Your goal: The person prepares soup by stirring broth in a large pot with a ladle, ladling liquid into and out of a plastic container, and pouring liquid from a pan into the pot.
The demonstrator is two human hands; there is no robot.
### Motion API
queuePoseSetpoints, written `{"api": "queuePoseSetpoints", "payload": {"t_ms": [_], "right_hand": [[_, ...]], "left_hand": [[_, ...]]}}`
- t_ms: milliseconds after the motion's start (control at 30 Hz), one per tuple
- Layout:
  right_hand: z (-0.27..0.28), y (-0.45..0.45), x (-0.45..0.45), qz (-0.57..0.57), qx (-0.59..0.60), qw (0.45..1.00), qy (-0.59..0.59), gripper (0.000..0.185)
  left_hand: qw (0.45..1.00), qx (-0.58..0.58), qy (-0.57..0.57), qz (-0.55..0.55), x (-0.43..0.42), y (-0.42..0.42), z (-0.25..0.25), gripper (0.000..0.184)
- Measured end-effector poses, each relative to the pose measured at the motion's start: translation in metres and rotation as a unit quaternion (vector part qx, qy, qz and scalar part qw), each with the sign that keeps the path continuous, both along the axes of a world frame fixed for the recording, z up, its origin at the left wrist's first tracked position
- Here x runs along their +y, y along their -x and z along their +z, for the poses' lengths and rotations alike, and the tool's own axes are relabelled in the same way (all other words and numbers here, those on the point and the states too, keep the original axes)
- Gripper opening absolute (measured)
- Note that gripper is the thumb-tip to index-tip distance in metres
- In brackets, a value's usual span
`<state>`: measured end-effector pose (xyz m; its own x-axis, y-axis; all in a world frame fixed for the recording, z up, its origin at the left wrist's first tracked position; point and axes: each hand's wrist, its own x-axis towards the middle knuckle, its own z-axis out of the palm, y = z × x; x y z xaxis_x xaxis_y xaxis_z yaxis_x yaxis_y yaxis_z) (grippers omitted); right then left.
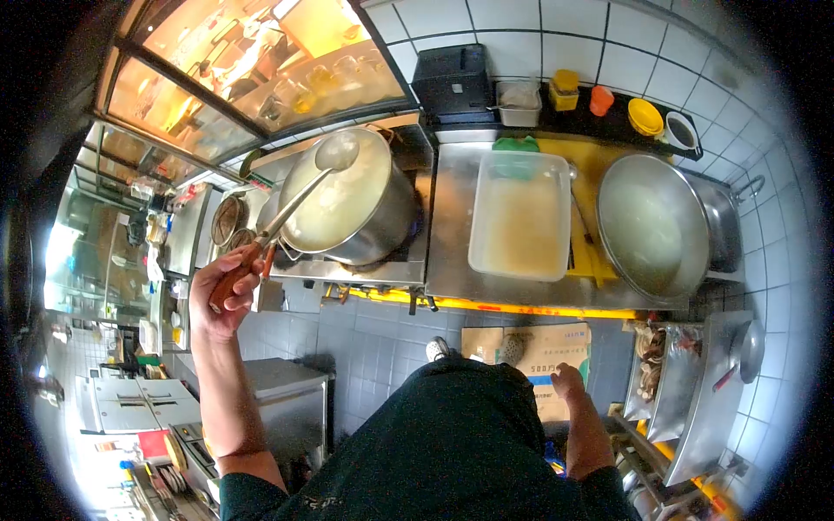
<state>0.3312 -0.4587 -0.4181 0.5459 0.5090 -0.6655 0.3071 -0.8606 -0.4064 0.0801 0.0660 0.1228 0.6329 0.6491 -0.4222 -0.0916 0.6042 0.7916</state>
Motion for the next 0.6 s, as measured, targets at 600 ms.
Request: {"api": "queuePoseSetpoints", "payload": {"t_ms": [600], "right_hand": [[-0.022,-0.002,-0.092,-0.044,-0.063,0.997,-0.03,0.036]], "left_hand": [[0.99,-0.017,0.004,-0.14,-0.126,-0.11,-0.016,0.046]]}}
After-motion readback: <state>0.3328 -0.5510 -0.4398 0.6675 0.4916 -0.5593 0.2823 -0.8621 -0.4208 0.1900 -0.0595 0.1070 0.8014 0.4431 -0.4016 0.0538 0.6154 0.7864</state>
